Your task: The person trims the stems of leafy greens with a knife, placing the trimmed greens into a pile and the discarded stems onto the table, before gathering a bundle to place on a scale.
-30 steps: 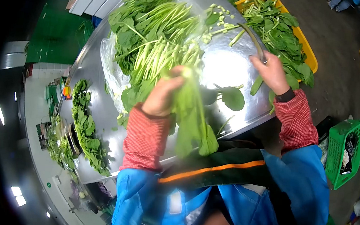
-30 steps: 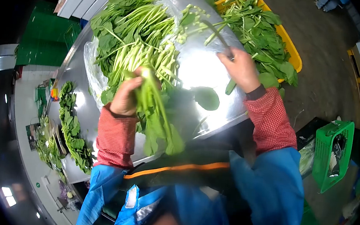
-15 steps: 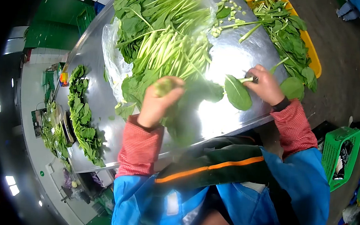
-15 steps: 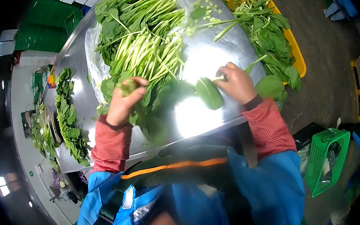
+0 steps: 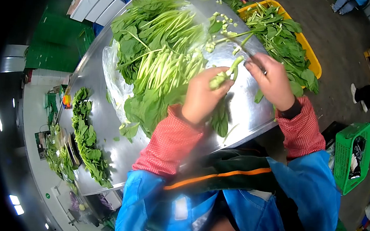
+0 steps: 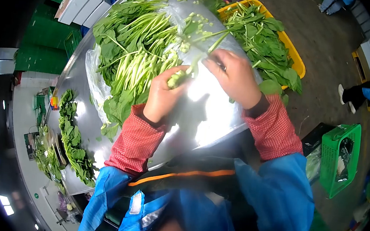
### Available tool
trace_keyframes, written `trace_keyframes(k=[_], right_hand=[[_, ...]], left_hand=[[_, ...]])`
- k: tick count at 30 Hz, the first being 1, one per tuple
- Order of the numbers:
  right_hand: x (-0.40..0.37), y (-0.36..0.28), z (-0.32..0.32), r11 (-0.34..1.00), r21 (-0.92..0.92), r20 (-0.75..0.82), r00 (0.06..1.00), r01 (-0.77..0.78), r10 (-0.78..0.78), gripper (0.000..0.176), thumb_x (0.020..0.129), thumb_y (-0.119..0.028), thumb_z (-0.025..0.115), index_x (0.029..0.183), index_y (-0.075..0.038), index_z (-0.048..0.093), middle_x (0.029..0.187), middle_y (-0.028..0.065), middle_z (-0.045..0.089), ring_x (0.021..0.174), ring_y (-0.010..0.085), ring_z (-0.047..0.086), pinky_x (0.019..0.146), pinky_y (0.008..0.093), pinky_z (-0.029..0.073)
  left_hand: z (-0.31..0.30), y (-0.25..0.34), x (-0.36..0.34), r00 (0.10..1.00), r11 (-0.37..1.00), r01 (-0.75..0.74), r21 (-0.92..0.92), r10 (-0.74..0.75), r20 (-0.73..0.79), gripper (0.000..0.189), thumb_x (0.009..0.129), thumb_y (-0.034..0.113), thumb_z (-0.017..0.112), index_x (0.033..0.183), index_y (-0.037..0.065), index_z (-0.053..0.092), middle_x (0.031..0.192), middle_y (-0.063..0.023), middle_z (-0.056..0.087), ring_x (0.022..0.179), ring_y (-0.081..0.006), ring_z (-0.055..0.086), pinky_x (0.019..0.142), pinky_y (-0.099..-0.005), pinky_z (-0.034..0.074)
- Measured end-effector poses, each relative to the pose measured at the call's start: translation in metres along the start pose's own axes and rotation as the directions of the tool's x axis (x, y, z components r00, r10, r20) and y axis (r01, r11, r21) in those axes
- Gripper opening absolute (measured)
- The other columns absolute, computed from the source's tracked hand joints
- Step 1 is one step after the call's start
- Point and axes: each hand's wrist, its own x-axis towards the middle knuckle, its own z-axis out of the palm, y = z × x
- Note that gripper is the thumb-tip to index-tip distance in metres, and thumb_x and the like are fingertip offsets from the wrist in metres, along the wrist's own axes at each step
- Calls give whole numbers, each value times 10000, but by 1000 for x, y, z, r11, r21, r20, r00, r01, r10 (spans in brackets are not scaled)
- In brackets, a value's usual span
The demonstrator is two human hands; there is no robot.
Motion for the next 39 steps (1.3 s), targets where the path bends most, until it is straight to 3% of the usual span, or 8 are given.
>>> trace_keyframes(k=[5, 10, 15, 23, 27, 29, 33, 39], right_hand=[[-32, 33, 19, 949, -314, 68, 996, -26, 50, 148, 861, -147, 629, 866, -1, 608, 770, 105, 608, 692, 303, 609, 614, 377, 482], [-41, 14, 40, 849, 381, 165, 931, -365, 327, 211, 889, -135, 580, 1006, 34, 632, 904, 231, 649, 804, 360, 639, 688, 359, 498], [-47, 44, 66, 949, -290, 79, 985, -121, 150, 186, 903, -200, 566, 884, -20, 609, 865, 172, 659, 756, 359, 629, 632, 428, 489], [-23, -23, 67, 793, 484, 387, 903, -370, 186, 199, 844, -185, 687, 934, -13, 645, 721, -7, 554, 655, 93, 502, 596, 257, 424], [-10, -17, 73, 857, 394, 435, 888, -333, 145, 254, 811, -186, 716, 963, 2, 639, 739, -6, 572, 681, 79, 527, 615, 255, 438], [-1, 19, 90, 983, -84, 323, 929, -165, 183, 320, 828, -253, 702, 1001, 5, 625, 749, 19, 600, 671, 108, 554, 591, 264, 442], [31, 53, 143, 960, 99, 224, 946, -263, 235, 427, 859, -337, 670, 1107, -2, 576, 750, 50, 608, 622, 140, 569, 575, 277, 456], [91, 44, 225, 561, 427, 558, 695, -709, 453, 342, 909, -249, 623, 1136, -57, 454, 665, 6, 512, 431, 57, 405, 339, 213, 322]], left_hand=[[-7, 6, -7, 973, 948, 216, -233, -188, 134, 327, 847, 48, 690, 1159, 11, 599, 870, 30, 619, 748, -41, 551, 679, -191, 475], [-8, -6, -21, 974, 952, 209, -223, -183, 131, 343, 848, 29, 682, 1178, 35, 591, 870, 24, 610, 729, -48, 554, 653, -193, 474], [-26, 5, -35, 958, 901, 284, -329, -249, 146, 343, 847, 28, 684, 1176, 52, 591, 858, 4, 636, 739, -60, 581, 656, -200, 483], [-48, -8, -55, 963, 934, 269, -235, -257, 80, 284, 856, 77, 691, 1110, 57, 566, 856, 17, 611, 738, -37, 554, 648, -188, 466], [-79, 11, -68, 900, 874, 433, -222, -406, 157, 290, 857, 58, 671, 1119, 69, 547, 852, 38, 584, 744, -30, 542, 633, -172, 444], [-92, 9, -78, 909, 872, 417, -255, -395, 135, 313, 854, 50, 638, 1146, 54, 524, 876, -14, 604, 794, -98, 589, 704, -229, 484], [-116, 14, -97, 902, 684, 402, -608, -412, 132, 313, 829, 64, 604, 1125, 36, 506, 895, -104, 605, 849, -233, 620, 790, -351, 508], [-140, -5, -107, 895, 722, 363, -588, -447, 4, 315, 833, 138, 673, 1091, 43, 520, 869, -76, 583, 777, -207, 604, 726, -316, 489]])
